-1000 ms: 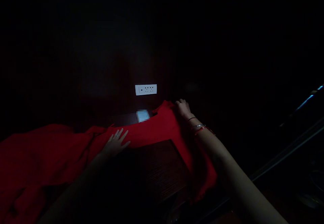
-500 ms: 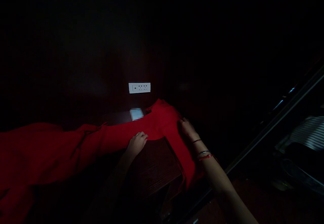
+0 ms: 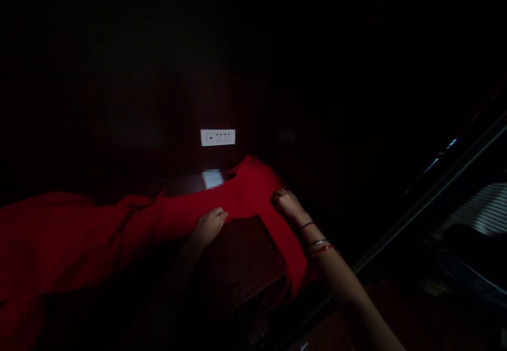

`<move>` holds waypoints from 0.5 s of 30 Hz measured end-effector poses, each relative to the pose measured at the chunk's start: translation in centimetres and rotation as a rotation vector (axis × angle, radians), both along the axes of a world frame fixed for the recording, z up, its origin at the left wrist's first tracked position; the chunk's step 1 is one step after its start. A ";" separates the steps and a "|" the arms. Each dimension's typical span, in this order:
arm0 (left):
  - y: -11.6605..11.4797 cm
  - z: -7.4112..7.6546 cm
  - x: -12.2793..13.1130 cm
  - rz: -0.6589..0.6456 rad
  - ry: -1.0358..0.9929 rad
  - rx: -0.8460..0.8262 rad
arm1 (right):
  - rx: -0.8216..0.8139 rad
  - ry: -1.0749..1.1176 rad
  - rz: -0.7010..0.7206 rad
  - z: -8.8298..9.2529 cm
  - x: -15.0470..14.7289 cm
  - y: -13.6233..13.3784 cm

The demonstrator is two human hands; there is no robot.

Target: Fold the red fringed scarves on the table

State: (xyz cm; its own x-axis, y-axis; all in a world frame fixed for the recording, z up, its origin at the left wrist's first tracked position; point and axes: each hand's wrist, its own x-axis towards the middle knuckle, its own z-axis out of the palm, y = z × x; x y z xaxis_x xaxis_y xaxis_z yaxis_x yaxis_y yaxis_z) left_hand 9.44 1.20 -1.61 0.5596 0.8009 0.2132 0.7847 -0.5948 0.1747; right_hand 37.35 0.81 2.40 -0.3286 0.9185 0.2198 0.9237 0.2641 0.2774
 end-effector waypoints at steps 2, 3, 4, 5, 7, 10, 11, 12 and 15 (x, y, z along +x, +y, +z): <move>0.0 0.0 -0.1 0.016 0.006 0.062 | 0.013 -0.019 0.038 -0.2 0.3 0.1; 0.0 0.0 -0.1 0.019 0.007 0.085 | 0.023 -0.023 0.049 -0.1 0.4 0.0; 0.0 0.0 -0.1 0.021 0.005 0.095 | 0.038 -0.021 0.054 0.0 0.5 -0.1; 0.0 0.1 -0.2 0.026 -0.002 0.107 | 0.063 -0.016 0.053 0.3 0.6 -0.2; -0.1 0.4 -0.2 0.039 -0.033 0.145 | 0.135 0.004 0.036 1.0 0.7 -0.7; -0.3 0.9 -0.3 0.033 -0.089 0.192 | 0.243 0.037 0.010 2.1 0.9 -1.5; -0.4 1.0 -0.4 0.008 -0.090 0.182 | 0.251 0.041 0.010 2.2 0.9 -1.8; -0.5 1.0 -0.4 -0.024 -0.079 0.157 | 0.238 0.040 0.014 2.1 1.0 -2.0; -0.6 0.8 -0.3 -0.091 -0.037 0.059 | 0.111 0.017 0.003 1.0 1.2 -2.0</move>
State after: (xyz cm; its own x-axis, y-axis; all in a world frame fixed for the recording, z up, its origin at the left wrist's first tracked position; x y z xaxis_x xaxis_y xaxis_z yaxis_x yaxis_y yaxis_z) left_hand 9.12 0.65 -0.77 0.6206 0.7322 0.2806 0.7204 -0.6737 0.1647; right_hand 38.50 -1.23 3.40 -0.3272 0.8870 0.3257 0.9276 0.2358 0.2899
